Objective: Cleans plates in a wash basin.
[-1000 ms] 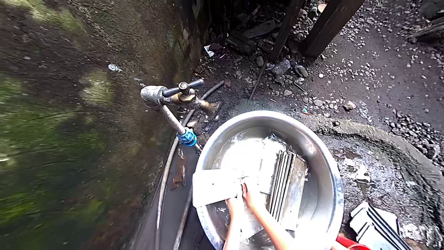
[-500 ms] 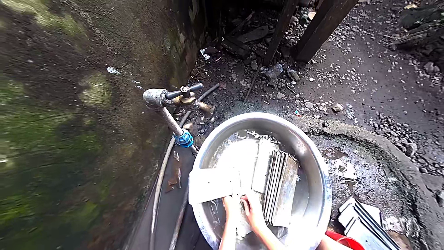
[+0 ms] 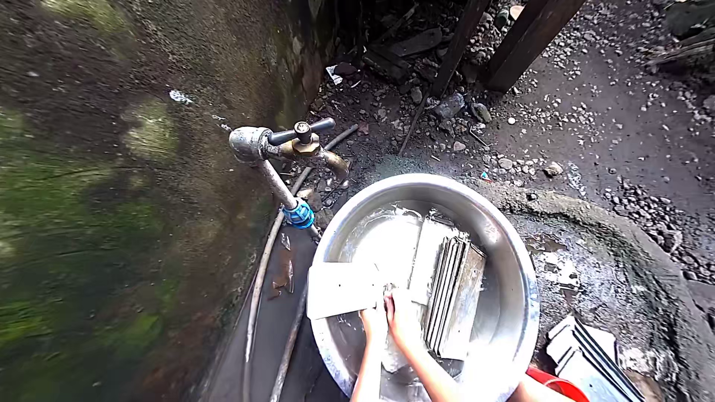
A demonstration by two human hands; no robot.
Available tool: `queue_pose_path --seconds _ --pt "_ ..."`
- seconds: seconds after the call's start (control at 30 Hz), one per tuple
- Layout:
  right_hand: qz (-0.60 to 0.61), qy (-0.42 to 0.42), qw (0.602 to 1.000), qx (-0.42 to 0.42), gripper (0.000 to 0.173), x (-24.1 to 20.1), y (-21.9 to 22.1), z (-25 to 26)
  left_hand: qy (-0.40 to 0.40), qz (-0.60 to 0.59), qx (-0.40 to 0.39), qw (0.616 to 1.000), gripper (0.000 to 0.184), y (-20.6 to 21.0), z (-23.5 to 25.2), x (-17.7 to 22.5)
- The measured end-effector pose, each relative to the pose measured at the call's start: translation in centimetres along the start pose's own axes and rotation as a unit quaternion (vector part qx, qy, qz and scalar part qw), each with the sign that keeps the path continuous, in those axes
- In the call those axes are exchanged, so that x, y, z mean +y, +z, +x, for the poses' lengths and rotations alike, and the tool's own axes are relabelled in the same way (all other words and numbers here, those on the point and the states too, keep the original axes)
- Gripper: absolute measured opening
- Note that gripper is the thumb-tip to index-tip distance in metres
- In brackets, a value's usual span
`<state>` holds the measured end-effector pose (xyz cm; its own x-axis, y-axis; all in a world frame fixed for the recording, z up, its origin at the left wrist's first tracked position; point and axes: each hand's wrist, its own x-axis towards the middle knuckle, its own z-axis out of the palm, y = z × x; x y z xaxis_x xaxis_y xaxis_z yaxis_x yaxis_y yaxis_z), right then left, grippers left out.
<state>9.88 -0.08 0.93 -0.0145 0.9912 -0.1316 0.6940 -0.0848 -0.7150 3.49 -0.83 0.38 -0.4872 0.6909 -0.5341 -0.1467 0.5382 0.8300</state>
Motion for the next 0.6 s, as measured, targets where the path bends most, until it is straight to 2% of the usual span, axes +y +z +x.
queue_pose_path --seconds 0.1,0.2,0.23,0.27,0.33,0.43,0.5,0.6 --pt "-0.001 0.032 0.999 -0.044 0.017 -0.1 -1.3 -1.3 -0.013 0.022 -0.002 1.000 0.033 -0.2 0.0 0.6" --pt "0.138 0.128 0.982 -0.036 0.015 0.3 -3.1 -2.3 -0.042 -0.036 -0.020 0.998 0.034 -0.5 -0.2 0.7" --pt "0.221 0.188 0.957 -0.030 0.014 0.3 -3.9 -2.6 -0.045 -0.079 -0.023 0.996 0.032 -0.4 -0.4 1.0" --pt "0.318 0.251 0.914 -0.023 0.013 0.2 -4.8 -2.9 -0.050 -0.125 -0.026 0.991 0.031 -0.2 -0.8 1.7" --pt "0.490 0.339 0.803 -0.005 0.022 0.0 -7.1 -3.7 -0.065 -0.218 -0.048 0.973 0.033 0.4 -2.1 3.6" --pt "0.651 0.372 0.661 0.024 0.045 -0.4 -9.6 -4.2 -0.077 -0.287 -0.079 0.951 0.028 1.7 -4.1 7.1" --pt "0.714 0.354 0.603 0.032 0.055 -0.2 -10.5 -3.9 -0.054 -0.299 -0.106 0.947 0.024 2.8 -4.8 8.4" --pt "0.740 0.367 0.562 0.046 0.055 0.2 -11.7 -3.1 -0.011 -0.290 -0.115 0.950 0.026 4.5 -5.4 8.9"
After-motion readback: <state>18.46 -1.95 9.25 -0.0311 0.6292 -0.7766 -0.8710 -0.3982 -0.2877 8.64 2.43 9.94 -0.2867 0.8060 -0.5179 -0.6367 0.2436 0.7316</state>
